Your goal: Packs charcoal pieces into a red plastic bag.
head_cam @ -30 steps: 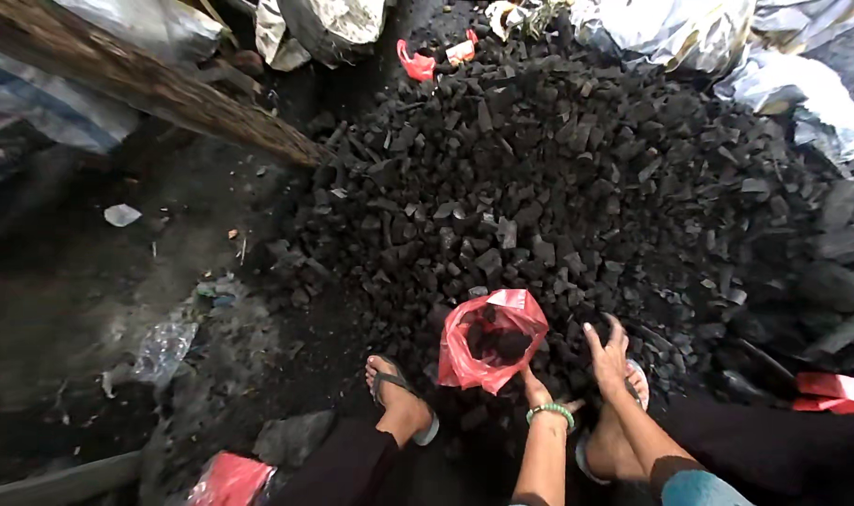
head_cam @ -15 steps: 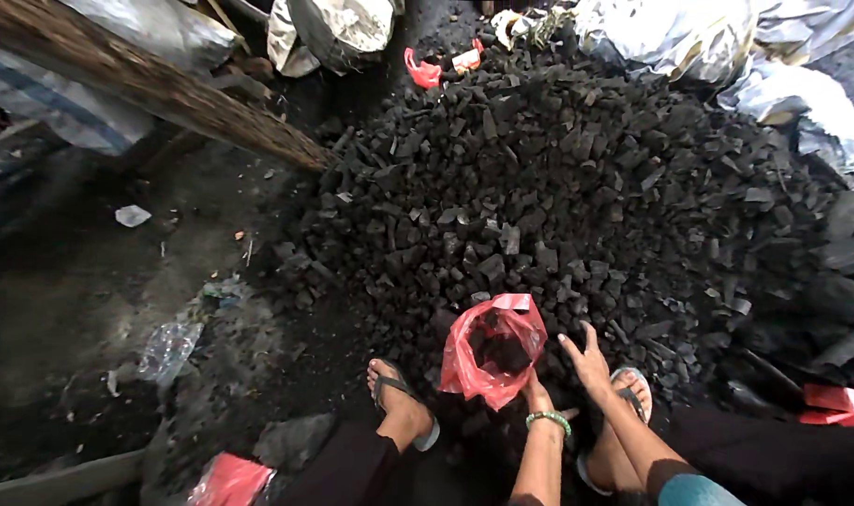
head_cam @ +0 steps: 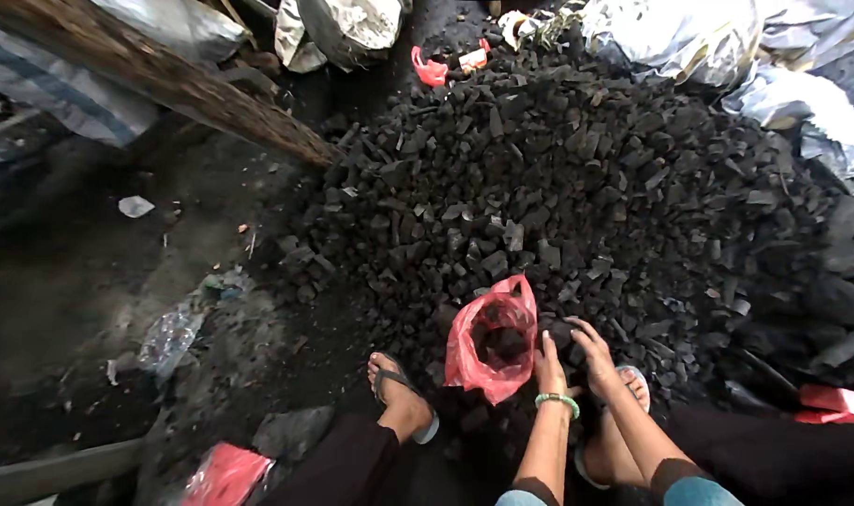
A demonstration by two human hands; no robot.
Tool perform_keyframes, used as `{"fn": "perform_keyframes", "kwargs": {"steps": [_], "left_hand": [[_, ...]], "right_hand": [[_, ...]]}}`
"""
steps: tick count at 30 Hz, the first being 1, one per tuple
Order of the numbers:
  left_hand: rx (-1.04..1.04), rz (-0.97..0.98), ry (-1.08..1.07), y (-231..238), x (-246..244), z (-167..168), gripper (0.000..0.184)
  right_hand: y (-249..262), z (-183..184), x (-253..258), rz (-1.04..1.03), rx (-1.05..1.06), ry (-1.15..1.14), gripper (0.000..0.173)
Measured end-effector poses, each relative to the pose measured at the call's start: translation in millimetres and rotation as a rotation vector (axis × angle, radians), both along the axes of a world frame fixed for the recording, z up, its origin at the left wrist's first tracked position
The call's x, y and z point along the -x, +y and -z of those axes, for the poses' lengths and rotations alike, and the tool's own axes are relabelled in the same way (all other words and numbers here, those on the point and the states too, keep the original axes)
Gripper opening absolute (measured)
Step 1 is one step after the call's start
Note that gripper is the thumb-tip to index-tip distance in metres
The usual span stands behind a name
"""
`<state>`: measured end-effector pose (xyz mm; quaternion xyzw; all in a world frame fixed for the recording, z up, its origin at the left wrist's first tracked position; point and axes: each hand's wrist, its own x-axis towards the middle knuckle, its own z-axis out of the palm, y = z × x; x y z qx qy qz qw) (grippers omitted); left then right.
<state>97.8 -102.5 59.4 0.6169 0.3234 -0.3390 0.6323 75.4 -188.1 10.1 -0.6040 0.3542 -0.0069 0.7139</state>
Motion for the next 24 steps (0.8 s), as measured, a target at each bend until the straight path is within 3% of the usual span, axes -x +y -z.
{"fn": "perform_keyframes", "kwargs": {"steps": [5,9,13,16,20,24], "left_hand": [[-0.002,0.087,-0.349,-15.5,2.5,-44.0,0.060],[0.067,-0.071,-0.449,30.9,-4.5,-61.9,0.062],[0.022,-0.099,-0.312,77.3,-6.2,-27.9,0.064],[-0.071,-0.029,-0.315,89.5,-5.9,-4.7,0.060],[-0.174,-0.016,-0.491,114.6,-20.5,4.5,0.050],[-0.385,0.232,-0.545,147.5,-49.8,-8.4,0.048]], "right_hand": [[-11.9,-48.1,-3.6,0.147,0.062,-0.309,0.048],[24.9,-71.7,-27.6,0.008,0.024,-0.409,0.053],[61.8,-24.9,-27.7,-0.103,-0.061,-0.326,0.054],[77.0,-4.3,-15.9,-0.126,-0.131,-0.209,0.066],[94.2,-14.7,-33.7,-0.326,0.048,-0.081,0.070],[103.5,-47.7,-62.9,-0.590,0.307,0.054,0.073]]}}
